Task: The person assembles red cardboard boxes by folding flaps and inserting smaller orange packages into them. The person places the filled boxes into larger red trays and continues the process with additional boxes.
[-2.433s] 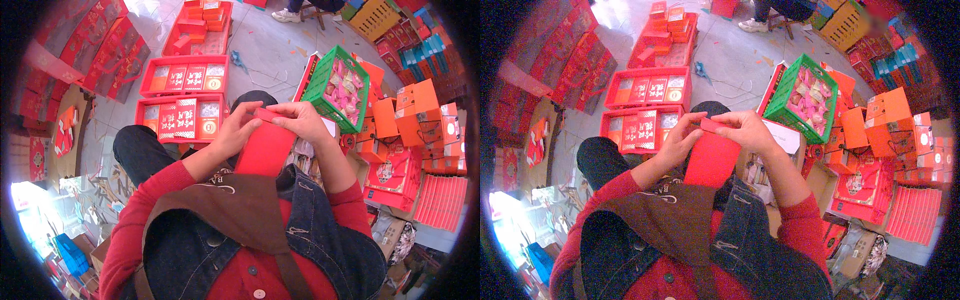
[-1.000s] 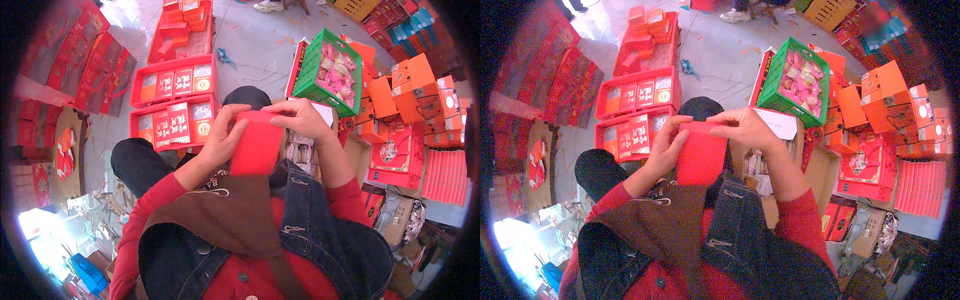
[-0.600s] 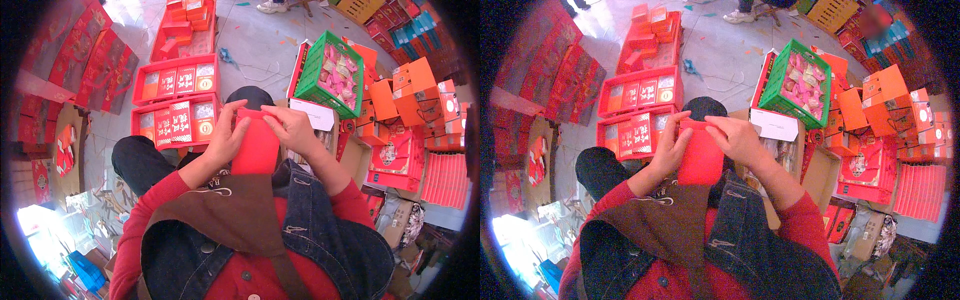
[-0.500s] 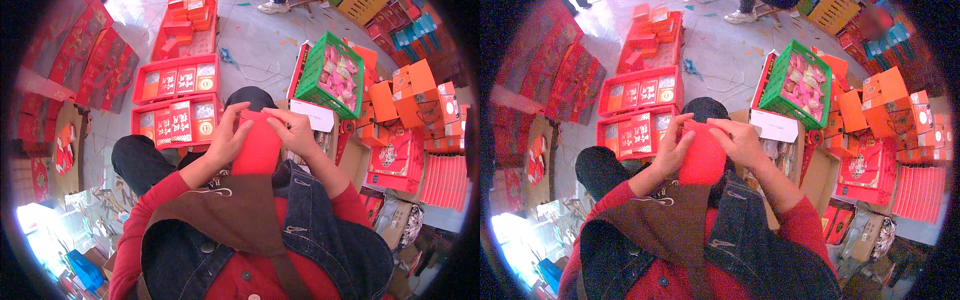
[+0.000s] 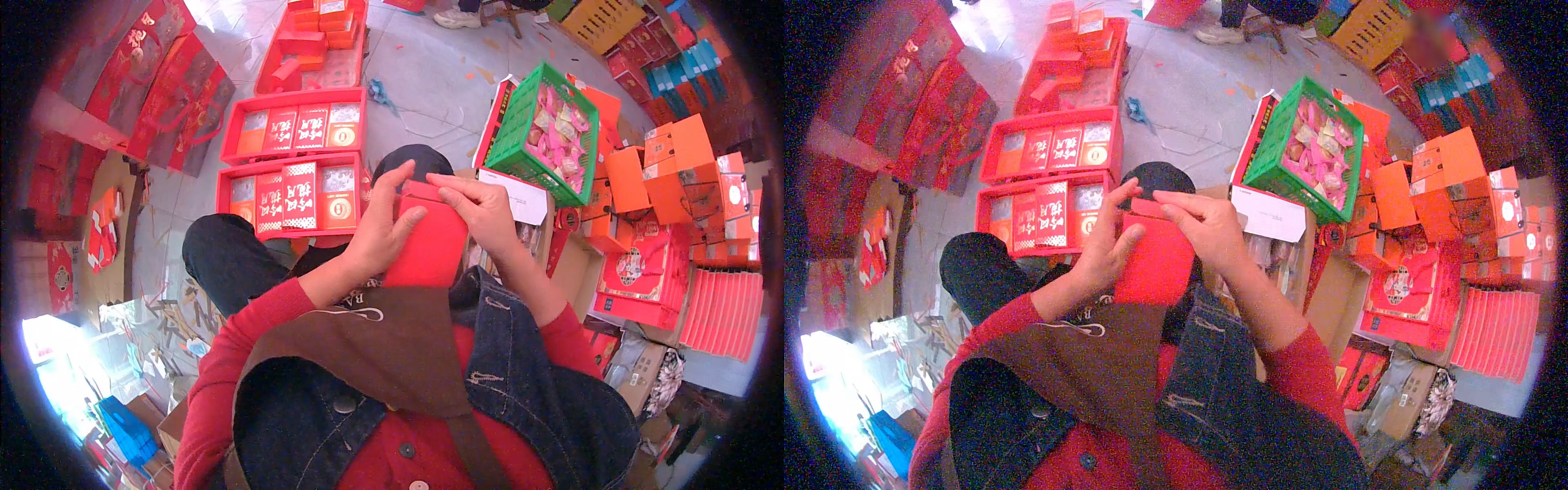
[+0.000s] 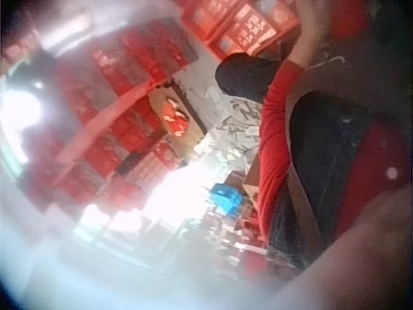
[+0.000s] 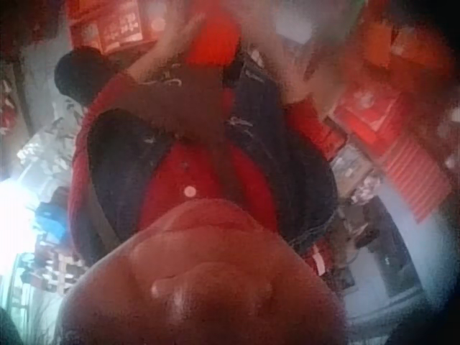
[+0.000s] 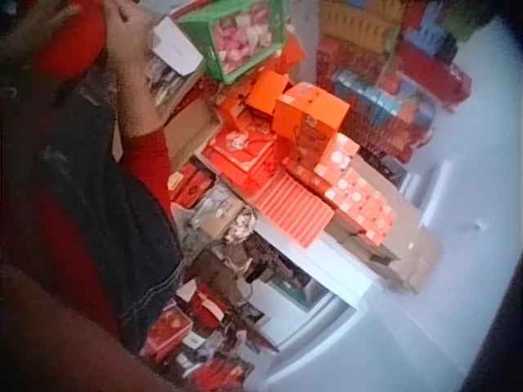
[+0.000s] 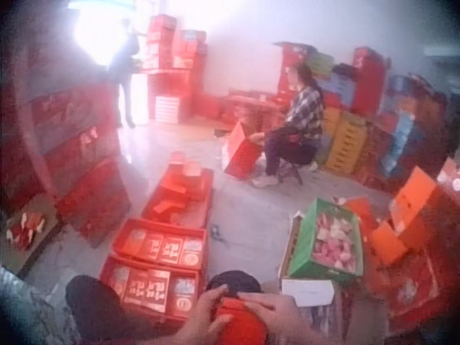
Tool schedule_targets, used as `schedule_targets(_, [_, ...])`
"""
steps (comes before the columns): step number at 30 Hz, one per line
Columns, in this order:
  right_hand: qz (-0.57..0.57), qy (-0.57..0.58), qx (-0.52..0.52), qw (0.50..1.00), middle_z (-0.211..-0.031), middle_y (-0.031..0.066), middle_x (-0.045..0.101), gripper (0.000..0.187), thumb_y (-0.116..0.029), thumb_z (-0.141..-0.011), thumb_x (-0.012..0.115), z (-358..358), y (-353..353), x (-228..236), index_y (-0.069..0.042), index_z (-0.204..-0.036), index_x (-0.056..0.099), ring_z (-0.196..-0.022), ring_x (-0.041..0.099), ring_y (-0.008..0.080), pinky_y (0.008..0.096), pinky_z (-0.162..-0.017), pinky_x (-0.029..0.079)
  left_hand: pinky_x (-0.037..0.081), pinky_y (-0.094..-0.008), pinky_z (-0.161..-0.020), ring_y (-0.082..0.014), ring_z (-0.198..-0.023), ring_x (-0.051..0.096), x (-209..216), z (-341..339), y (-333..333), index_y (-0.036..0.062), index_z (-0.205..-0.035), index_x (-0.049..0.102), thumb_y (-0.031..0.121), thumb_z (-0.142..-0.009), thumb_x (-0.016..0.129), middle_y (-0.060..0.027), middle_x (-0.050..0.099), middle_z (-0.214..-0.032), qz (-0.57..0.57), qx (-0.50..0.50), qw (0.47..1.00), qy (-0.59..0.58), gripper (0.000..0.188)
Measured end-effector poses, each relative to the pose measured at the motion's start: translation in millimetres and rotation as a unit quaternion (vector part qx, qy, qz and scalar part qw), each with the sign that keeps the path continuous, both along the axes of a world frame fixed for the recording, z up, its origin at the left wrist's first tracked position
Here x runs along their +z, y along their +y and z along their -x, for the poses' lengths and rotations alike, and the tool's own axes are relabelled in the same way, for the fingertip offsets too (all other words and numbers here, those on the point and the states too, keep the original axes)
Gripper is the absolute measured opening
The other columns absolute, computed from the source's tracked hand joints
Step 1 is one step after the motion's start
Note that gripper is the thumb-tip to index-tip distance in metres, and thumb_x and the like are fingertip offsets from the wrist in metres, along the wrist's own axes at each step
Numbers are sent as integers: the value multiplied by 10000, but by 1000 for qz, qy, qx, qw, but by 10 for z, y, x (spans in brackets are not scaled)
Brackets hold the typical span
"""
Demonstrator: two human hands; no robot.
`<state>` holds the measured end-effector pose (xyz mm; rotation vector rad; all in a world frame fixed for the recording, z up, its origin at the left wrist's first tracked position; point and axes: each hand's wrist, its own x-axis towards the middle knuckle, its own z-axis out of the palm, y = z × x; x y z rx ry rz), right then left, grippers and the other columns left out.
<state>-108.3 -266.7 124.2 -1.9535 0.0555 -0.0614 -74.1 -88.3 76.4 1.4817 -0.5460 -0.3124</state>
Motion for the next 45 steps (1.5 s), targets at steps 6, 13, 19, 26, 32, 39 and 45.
schedule_targets(6, [-32,16,-9,999,-1054,100,663,232,-105,-891,561,97,39,48,4,-1075,650,-940,598,112,256,-845,467,372,-345,-956,-285,-1101,480,89,24,-27,18,-1267,396,125,-865,588,-169,453,-1203,-37,19,997,-59,458])
schedule_targets(13, [39,-56,58,996,-1133,139,626,259,-50,-870,547,195,5,-6,-18,-1113,632,-1065,579,203,322,-944,420,391,-307,-930,-207,-1086,487,45,49,-38,22,-1162,467,98,-890,549,-122,495,-1132,-6,2,1000,-1,294])
schedule_targets(19, [-35,-73,48,996,-1188,153,587,214,-43,-858,562,239,-8,-66,-15,-1054,643,-1120,543,225,338,-1001,375,398,-288,-903,-178,-1054,495,-73,65,-46,27,-1074,512,58,-864,581,-102,497,-1127,36,20,998,-49,224])
schedule_targets(26, [-209,-48,-70,974,-1345,158,437,416,-13,-858,502,420,-82,-391,21,-1267,434,-1231,442,259,360,-1047,320,402,-266,-891,-139,-1034,490,-82,55,33,21,-1025,511,45,-872,573,-75,491,-1113,99,62,991,65,167])
schedule_targets(32, [362,-292,201,862,-1331,106,475,526,24,-736,552,42,-128,-328,-123,-1240,527,-1262,413,317,496,-1048,312,455,-247,-696,-106,-813,544,-418,-69,79,24,-967,536,151,-904,559,-46,556,-905,68,151,979,121,144])
schedule_targets(39, [162,-279,429,844,-1259,88,536,524,-99,-719,678,-943,550,-681,-107,-1221,528,-1161,508,294,428,-1004,390,494,-348,-777,-191,-910,590,-710,-382,820,55,-1072,533,322,-939,458,-110,604,-984,198,215,821,490,308])
schedule_targets(45, [-226,166,278,919,-1125,89,605,478,-212,-795,684,-1064,1445,-1073,-24,-1196,504,-995,600,220,393,-876,487,491,-391,-860,-251,-982,601,-672,-445,1611,50,-1196,502,428,-929,441,-129,590,-1135,255,245,846,399,467])
